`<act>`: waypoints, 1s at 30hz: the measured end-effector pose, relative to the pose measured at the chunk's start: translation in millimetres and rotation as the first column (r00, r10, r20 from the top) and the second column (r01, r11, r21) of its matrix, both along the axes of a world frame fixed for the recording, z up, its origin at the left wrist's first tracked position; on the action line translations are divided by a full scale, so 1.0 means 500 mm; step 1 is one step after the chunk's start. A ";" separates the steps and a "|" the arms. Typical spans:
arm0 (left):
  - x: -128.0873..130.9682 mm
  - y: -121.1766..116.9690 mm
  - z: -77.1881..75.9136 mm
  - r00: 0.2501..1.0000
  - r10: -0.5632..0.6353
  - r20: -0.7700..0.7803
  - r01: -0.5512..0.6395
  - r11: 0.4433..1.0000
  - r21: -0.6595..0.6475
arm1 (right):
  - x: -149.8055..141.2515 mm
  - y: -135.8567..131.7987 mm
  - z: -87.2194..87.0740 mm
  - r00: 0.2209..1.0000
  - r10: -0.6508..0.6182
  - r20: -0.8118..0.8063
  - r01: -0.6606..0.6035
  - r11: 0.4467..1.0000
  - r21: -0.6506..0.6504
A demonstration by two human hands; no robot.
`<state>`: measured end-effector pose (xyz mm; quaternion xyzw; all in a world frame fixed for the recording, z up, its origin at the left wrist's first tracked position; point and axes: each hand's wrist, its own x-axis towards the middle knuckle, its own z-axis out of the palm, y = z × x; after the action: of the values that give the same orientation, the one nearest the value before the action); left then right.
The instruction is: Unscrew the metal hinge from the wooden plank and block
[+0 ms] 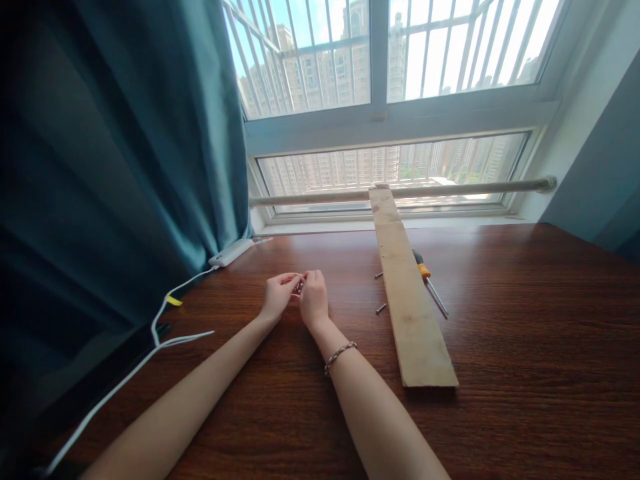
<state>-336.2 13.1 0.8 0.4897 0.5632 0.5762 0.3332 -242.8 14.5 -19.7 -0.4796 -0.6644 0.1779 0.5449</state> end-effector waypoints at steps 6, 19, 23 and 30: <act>0.014 -0.009 -0.002 0.996 -0.078 0.049 0.077 0.997 0.027 | 0.013 0.005 0.004 0.980 -0.022 -0.199 0.024 1.000 0.004; -0.013 -0.001 -0.008 0.946 0.159 -0.282 -0.117 0.980 0.159 | 0.007 -0.009 0.020 0.743 0.020 -0.669 -0.179 0.969 -0.170; -0.033 0.014 -0.011 0.889 0.197 -0.412 -0.175 0.980 0.092 | 0.003 0.003 0.025 0.589 -0.077 -0.804 -0.253 0.928 -0.274; -0.046 0.012 0.001 0.534 0.077 -0.842 -0.277 0.957 -0.088 | 0.006 0.016 0.026 0.442 -0.182 -0.879 -0.397 0.839 -0.373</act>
<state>-359.3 18.8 1.1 0.6052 0.7576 0.2441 0.0171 -239.6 22.5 -6.5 -0.3976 -0.2309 0.6141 0.6414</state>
